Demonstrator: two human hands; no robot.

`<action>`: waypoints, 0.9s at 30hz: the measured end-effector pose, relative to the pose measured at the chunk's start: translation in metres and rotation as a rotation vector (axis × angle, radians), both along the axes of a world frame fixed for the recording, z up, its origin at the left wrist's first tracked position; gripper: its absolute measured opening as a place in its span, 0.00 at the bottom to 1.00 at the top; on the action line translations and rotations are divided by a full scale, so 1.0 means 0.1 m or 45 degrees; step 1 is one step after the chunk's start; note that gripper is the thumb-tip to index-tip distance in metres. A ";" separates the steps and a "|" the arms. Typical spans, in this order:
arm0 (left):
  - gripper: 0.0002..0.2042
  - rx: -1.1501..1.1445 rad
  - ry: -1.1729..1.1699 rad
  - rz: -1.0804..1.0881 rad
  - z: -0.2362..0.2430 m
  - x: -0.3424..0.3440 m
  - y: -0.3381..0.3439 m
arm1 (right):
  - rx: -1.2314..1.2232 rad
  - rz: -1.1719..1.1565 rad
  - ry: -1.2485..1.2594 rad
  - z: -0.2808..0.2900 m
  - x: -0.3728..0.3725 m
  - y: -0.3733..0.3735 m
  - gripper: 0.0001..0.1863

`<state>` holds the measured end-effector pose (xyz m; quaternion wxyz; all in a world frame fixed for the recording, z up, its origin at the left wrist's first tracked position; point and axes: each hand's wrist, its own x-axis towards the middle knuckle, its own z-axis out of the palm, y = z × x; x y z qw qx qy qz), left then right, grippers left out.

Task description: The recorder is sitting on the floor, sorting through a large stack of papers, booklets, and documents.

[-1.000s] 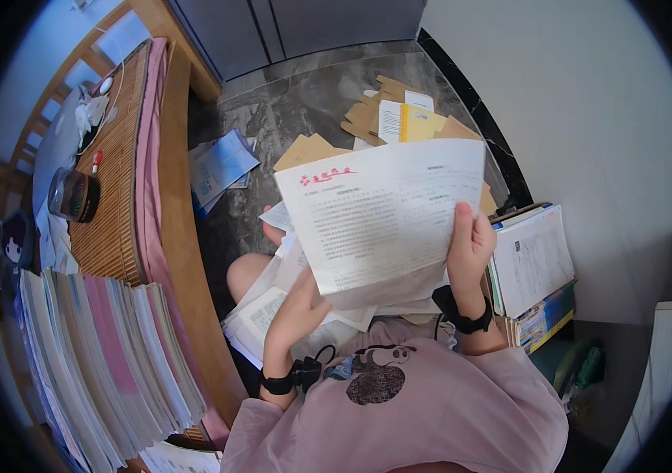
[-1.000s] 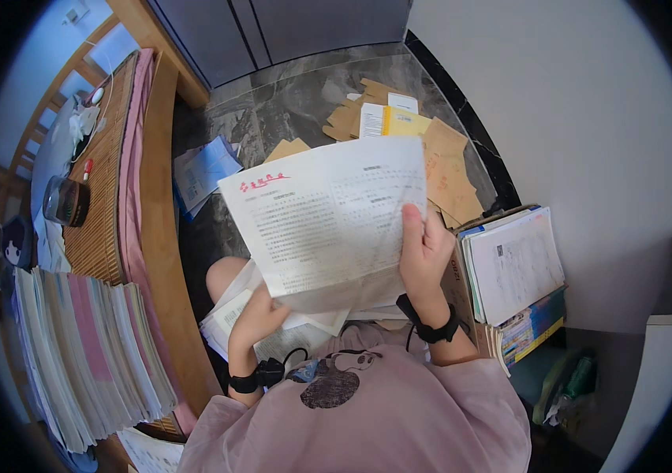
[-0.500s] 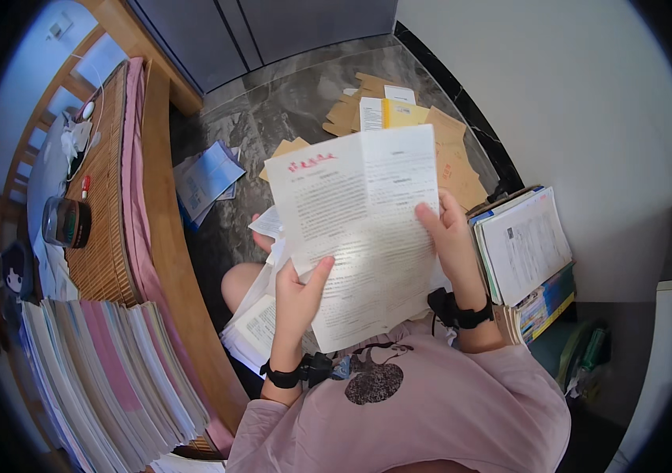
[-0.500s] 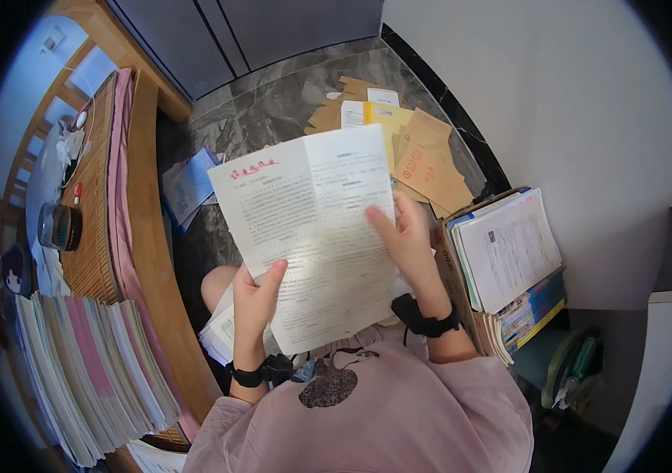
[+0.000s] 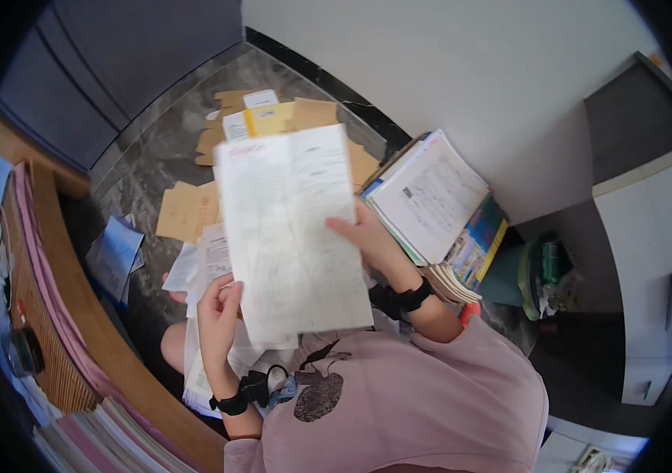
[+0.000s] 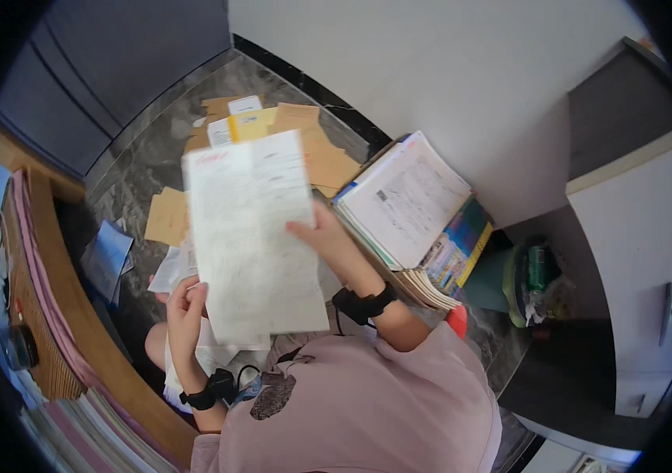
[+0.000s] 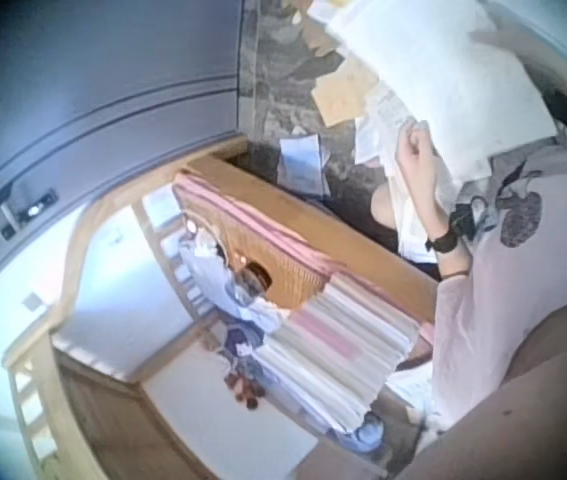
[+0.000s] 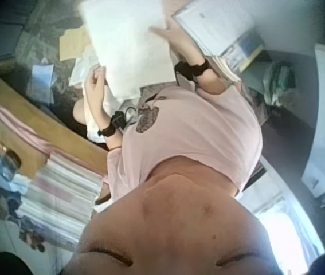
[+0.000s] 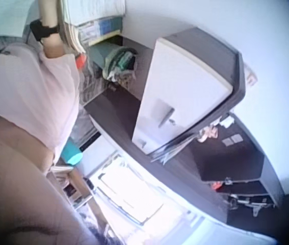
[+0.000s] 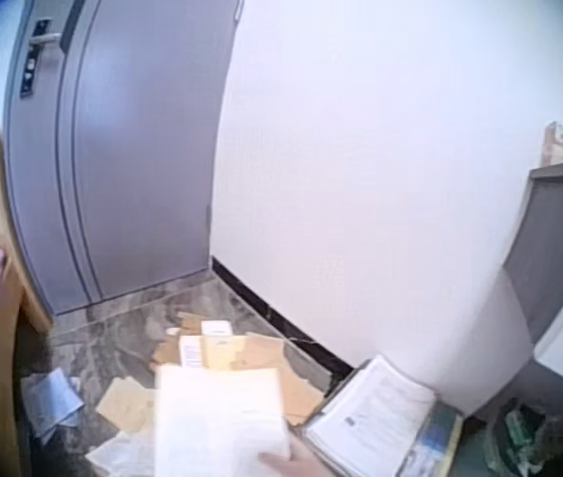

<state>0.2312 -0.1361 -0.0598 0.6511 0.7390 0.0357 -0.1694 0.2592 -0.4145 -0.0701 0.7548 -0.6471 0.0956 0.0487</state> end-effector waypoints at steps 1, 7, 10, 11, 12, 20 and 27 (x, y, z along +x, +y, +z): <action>0.14 -0.016 0.002 -0.027 0.05 0.04 -0.11 | 0.006 -0.152 -0.097 -0.03 0.00 -0.21 0.22; 0.21 0.099 -0.151 -0.647 0.09 0.16 -0.68 | -0.066 -0.790 -0.102 -0.35 -0.40 -1.94 0.26; 0.22 0.116 -0.144 -0.721 0.08 0.16 -0.78 | -0.269 -0.890 -0.215 -0.78 -0.62 -2.51 0.31; 0.22 0.132 -0.147 -0.761 0.08 0.17 -0.78 | -0.313 -0.942 -0.033 -0.85 -0.68 -2.62 0.36; 0.22 0.137 -0.143 -0.763 0.07 0.17 -0.78 | -0.356 -0.991 0.150 -0.84 -0.69 -2.62 0.42; 0.23 0.202 -0.116 -0.778 -0.02 0.13 -0.63 | -1.097 -1.079 0.577 -0.56 -0.64 -2.38 0.50; 0.24 0.329 -0.189 -0.744 0.01 0.04 -0.48 | -1.750 -0.525 0.635 -0.29 -0.14 -1.25 0.42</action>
